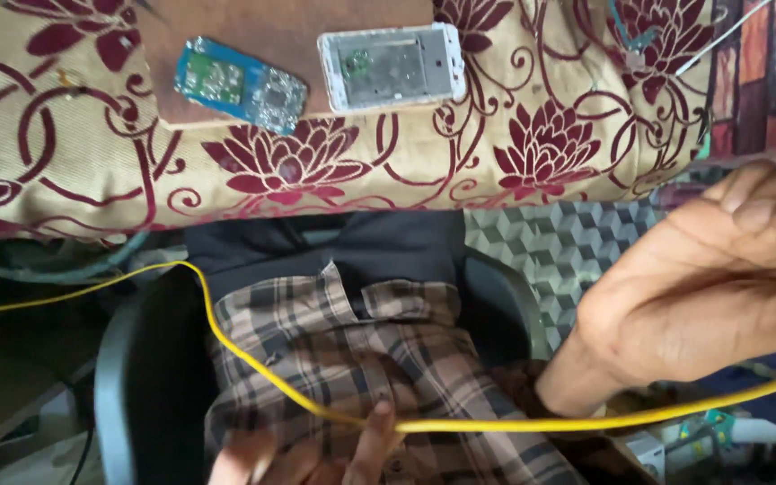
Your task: The person uses a soldering iron and a screwdriver to work on a small circuit board and a disassembled electronic device. They repeatedly apply the soldering iron to various points on the board and device while holding them steady with the screwdriver.
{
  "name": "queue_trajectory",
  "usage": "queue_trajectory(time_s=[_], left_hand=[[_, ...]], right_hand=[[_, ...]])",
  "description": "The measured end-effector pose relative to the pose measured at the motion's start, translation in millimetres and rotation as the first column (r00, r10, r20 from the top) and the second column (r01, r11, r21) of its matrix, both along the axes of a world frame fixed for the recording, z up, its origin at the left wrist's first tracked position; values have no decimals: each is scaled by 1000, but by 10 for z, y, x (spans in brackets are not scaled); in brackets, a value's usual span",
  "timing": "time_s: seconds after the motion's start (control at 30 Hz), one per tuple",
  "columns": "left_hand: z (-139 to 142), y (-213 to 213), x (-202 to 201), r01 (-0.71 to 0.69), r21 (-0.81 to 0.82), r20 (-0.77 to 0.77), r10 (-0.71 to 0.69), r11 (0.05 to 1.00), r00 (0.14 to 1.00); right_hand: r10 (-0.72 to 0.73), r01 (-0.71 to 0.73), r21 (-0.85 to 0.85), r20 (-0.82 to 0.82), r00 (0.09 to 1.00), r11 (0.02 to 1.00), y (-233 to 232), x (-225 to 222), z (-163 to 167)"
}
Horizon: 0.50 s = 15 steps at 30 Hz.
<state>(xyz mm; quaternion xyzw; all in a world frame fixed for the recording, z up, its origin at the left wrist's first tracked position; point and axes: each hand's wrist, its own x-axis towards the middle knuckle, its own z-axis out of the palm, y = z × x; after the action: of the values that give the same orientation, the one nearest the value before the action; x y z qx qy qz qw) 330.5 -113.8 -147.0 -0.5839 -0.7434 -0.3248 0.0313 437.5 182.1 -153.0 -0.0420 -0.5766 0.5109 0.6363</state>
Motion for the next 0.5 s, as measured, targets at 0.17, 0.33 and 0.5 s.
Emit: queue_trajectory(time_s=[0.17,0.33,0.5], left_hand=[[-11,-74,123,-159,40,-133,163,986,978],[11,-32,74,-227,69,-166,236,971,957],[243,-62,-123,-114,18,-141,115,993,983]], right_hand=[[23,-23,-15,-28,999,1000,115,-38,22],[6,-28,-162,-133,991,986,170,-93,13],[-183,189,-136,55,982,973,159,-93,-77]])
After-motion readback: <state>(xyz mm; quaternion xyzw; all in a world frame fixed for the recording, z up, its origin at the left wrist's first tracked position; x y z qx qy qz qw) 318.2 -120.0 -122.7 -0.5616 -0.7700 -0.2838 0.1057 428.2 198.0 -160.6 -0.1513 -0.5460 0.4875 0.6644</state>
